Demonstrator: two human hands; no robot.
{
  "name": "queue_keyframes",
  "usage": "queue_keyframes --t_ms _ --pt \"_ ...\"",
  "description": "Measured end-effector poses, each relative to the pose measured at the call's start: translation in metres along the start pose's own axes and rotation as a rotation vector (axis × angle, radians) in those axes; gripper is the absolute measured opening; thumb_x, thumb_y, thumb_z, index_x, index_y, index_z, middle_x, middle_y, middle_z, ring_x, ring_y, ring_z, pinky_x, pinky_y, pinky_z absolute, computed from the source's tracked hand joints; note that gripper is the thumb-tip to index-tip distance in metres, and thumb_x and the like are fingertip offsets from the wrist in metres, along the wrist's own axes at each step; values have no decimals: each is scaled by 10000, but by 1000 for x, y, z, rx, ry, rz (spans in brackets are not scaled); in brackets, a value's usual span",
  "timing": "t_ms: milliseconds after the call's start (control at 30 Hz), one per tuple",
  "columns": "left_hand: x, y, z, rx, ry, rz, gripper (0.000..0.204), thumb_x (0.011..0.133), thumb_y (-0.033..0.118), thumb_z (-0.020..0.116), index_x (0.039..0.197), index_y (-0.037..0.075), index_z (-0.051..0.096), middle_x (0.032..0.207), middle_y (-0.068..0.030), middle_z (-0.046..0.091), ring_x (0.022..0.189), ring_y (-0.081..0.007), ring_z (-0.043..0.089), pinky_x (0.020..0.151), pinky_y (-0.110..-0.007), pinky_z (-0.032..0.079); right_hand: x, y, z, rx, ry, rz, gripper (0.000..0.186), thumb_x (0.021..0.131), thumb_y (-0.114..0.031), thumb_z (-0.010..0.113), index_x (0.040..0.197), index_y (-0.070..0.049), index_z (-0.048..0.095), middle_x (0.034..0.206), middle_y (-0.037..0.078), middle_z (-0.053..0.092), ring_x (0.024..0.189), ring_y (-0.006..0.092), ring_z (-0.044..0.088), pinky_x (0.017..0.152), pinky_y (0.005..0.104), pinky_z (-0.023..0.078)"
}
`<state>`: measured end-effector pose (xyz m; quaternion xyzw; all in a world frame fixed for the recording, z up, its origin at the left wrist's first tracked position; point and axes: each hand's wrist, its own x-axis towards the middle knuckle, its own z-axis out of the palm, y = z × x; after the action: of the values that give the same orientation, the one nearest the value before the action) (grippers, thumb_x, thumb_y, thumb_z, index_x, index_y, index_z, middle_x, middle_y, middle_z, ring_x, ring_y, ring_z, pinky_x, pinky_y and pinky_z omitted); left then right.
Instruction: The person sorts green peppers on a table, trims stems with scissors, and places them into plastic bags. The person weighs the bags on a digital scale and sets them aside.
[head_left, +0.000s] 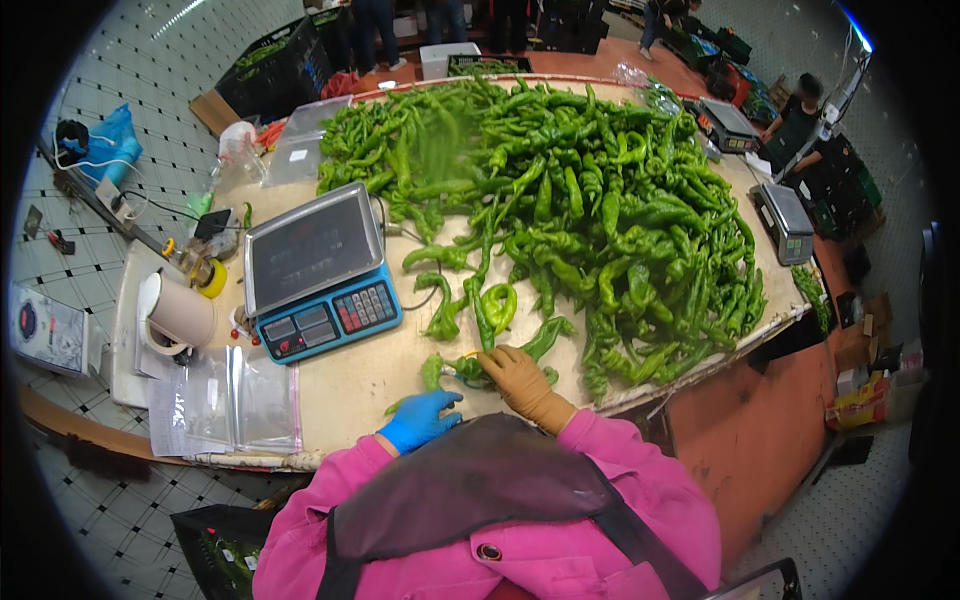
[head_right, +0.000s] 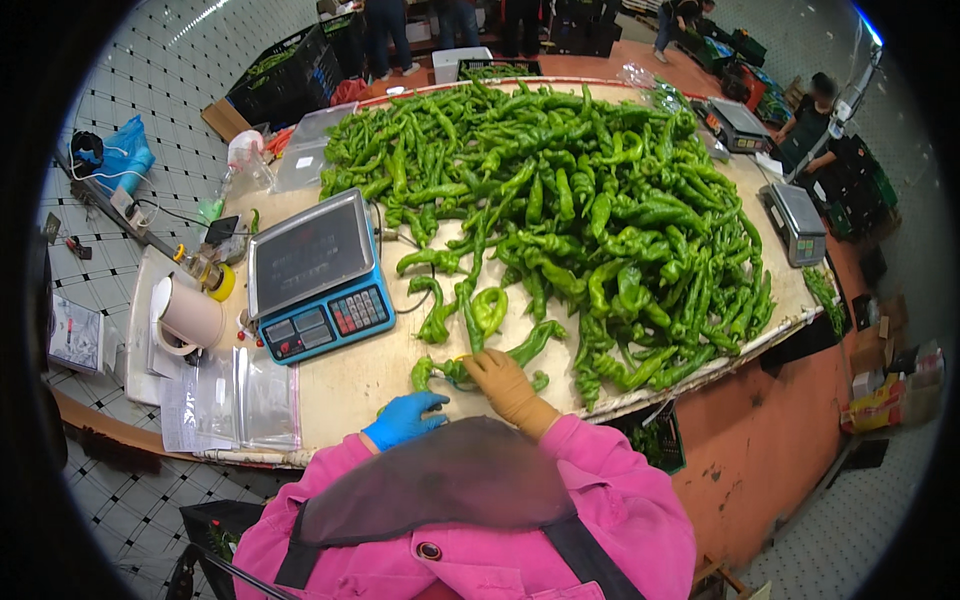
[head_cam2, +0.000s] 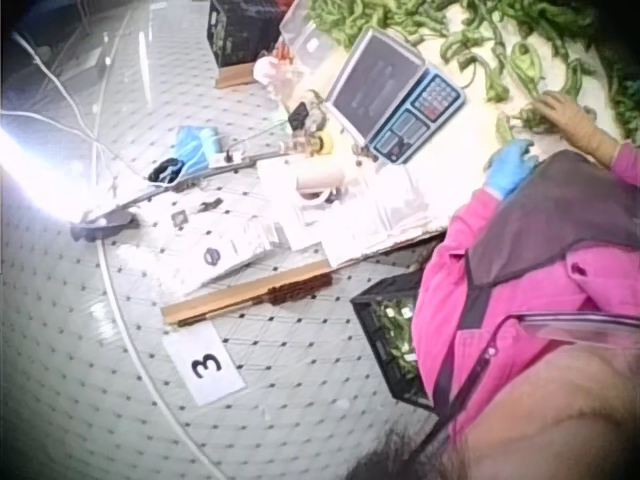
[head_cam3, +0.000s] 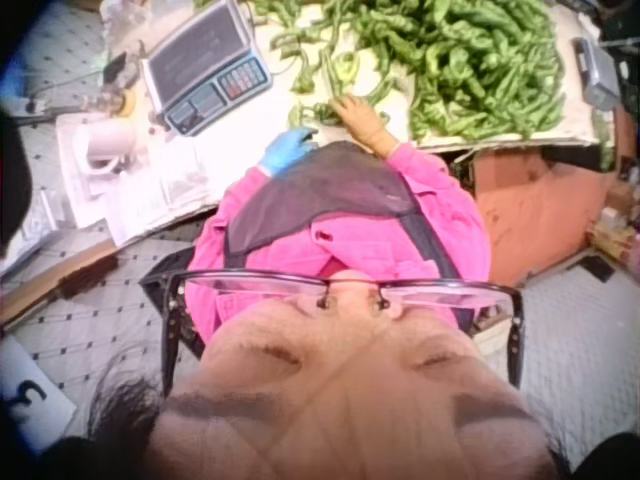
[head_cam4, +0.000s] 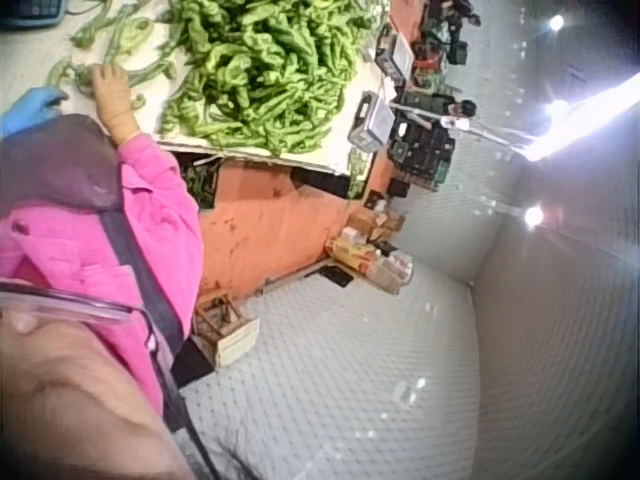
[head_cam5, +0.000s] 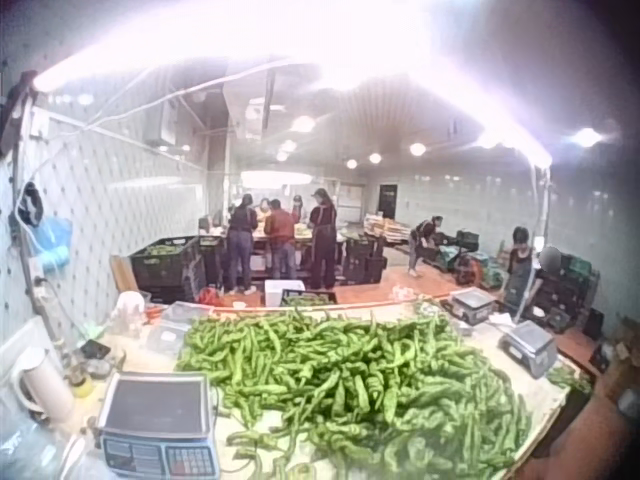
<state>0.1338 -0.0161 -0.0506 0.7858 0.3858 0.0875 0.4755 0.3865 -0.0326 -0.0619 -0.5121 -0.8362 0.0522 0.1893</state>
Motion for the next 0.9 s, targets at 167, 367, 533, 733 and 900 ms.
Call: queue_keyframes --t_ms 167,367,533,733,900 --pt "-7 -6 1 66 66 32 417 889 329 667 1209 63 646 1067 -184 692 964 -337 675 836 -415 529 -33 15 -15 -16 74 199 563 688 27 626 1241 -51 554 1228 169 564 1170 370 530 998 436 445" --pt "-10 -4 -1 104 93 42 389 888 305 657 1189 59 659 1088 -166 693 979 -346 665 858 -423 522 -60 49 -25 122 192 508 568 668 62 656 1214 -73 576 1243 164 585 1170 388 535 986 442 456" --pt "-7 1 2 64 46 38 385 889 294 656 1194 60 656 1120 -171 683 1006 -334 662 874 -416 519 -43 49 -11 68 125 347 488 663 51 654 1133 -76 623 1243 136 594 1173 374 535 974 424 464" --pt "-10 -3 1 24 39 34 384 903 267 666 1219 50 645 1120 -174 686 1019 -290 675 880 -381 521 -27 42 -9 210 79 328 401 680 -35 715 1067 -116 654 1037 88 650 1047 330 586 875 416 483" --pt "-1 -1 -1 -370 35 -120 297 933 171 658 1191 24 660 1095 -109 703 997 -174 661 889 -316 514 -37 34 -29 935 5 735 307 930 -192 657 1174 -14 602 1002 90 679 697 153 613 619 302 501"
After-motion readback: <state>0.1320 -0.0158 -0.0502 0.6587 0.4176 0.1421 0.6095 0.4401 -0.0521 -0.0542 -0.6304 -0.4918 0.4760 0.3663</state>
